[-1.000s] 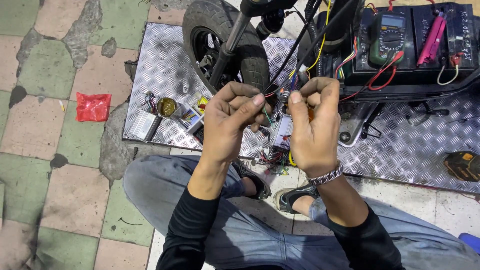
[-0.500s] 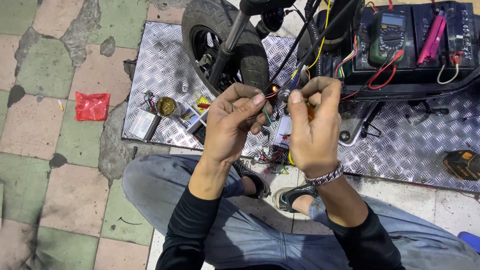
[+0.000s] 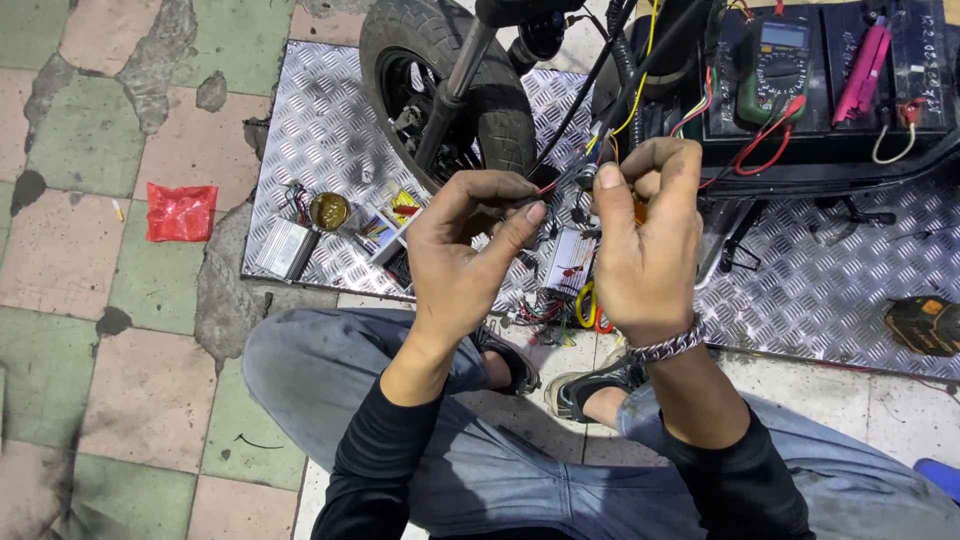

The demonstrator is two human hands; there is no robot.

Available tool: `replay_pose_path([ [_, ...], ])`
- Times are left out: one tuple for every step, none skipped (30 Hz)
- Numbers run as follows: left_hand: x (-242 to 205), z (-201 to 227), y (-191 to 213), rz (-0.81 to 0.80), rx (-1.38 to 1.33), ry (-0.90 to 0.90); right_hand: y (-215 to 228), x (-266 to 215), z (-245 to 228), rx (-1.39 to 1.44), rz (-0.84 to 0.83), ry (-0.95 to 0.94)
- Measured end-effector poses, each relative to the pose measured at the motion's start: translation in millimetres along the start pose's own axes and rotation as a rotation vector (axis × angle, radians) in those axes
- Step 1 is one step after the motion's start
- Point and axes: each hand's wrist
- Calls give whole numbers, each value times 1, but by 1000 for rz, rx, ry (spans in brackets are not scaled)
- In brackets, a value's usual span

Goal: The person sits on the floor and repairs the wiring of an electric scooter. They use pliers to strip and cut wires, then twist and connect them together by hand.

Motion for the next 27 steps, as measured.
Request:
replay_pose_path([
  [0, 0, -1, 1, 0, 1, 0, 0, 2, 0, -1, 0],
  [0, 1, -2, 2, 2, -13, 0, 1, 4, 4, 2, -7],
  [0, 2, -3, 4, 5, -28, 0, 1, 6, 9, 5, -14],
  [0, 3, -3, 5, 5, -29, 0, 2, 6, 9, 4, -13],
  [0, 4, -3, 5, 9, -35, 0, 2, 5, 5, -1, -10],
  [0, 5, -3, 6, 14, -40, 1, 2, 5, 1, -6, -8],
  [0, 5, -3, 6, 14, -39, 1, 2, 7, 1, -6, -9],
  [0, 5, -3, 6, 15, -43, 2, 2, 9, -4, 0, -5],
  [0, 5, -3, 8, 18, -48, 2, 2, 10, -7, 5, -1],
  [0, 5, -3, 10, 18, -48, 1, 2, 8, -7, 3, -1],
  [0, 4, -3, 10, 14, -39, 1, 1, 5, -6, -19, 8],
  [0, 3, -4, 10, 11, -31, 1, 0, 3, -6, -42, 16],
  [-1, 1, -3, 10, 11, -30, 1, 0, 4, -6, -42, 15],
  [-1, -2, -2, 13, 7, -18, 1, 0, 5, -8, -41, 24],
  [-1, -4, -2, 18, 4, -6, 0, 0, 6, -9, -42, 34],
  [0, -7, 0, 19, 5, -5, 1, 0, 5, -8, -43, 34],
  [1, -9, 1, 7, -19, 18, 2, 0, 5, -6, -55, 51],
  [2, -11, 2, -6, -43, 42, 2, 0, 4, -4, -66, 69],
  [2, -12, 2, -6, -44, 42, 2, 0, 2, -5, -66, 69],
  [1, -13, 1, -4, -79, 73, 1, -1, 1, -2, -72, 73],
  [1, -14, 1, -3, -113, 103, 1, -2, -1, 0, -78, 77],
  [1, -14, 1, -3, -114, 104, 2, -1, 3, -1, -78, 77],
  [1, -14, 1, -4, -111, 107, 3, -1, 7, 4, -64, 76],
  [1, -15, 2, -6, -108, 110, 3, -1, 11, 9, -50, 76],
  [2, -15, 2, -4, -108, 110, 3, -1, 10, 10, -51, 76],
  [2, -15, 2, -4, -110, 114, 2, -2, 11, 11, -58, 79],
  [2, -15, 2, -6, -113, 120, 2, -3, 11, 11, -64, 82],
])
Point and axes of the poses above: each hand's wrist, its own x-axis towards the middle knuckle, its own y-axis out of the back of the hand, z = x × y, and after that the axes turned 11 degrees about z, right-handed
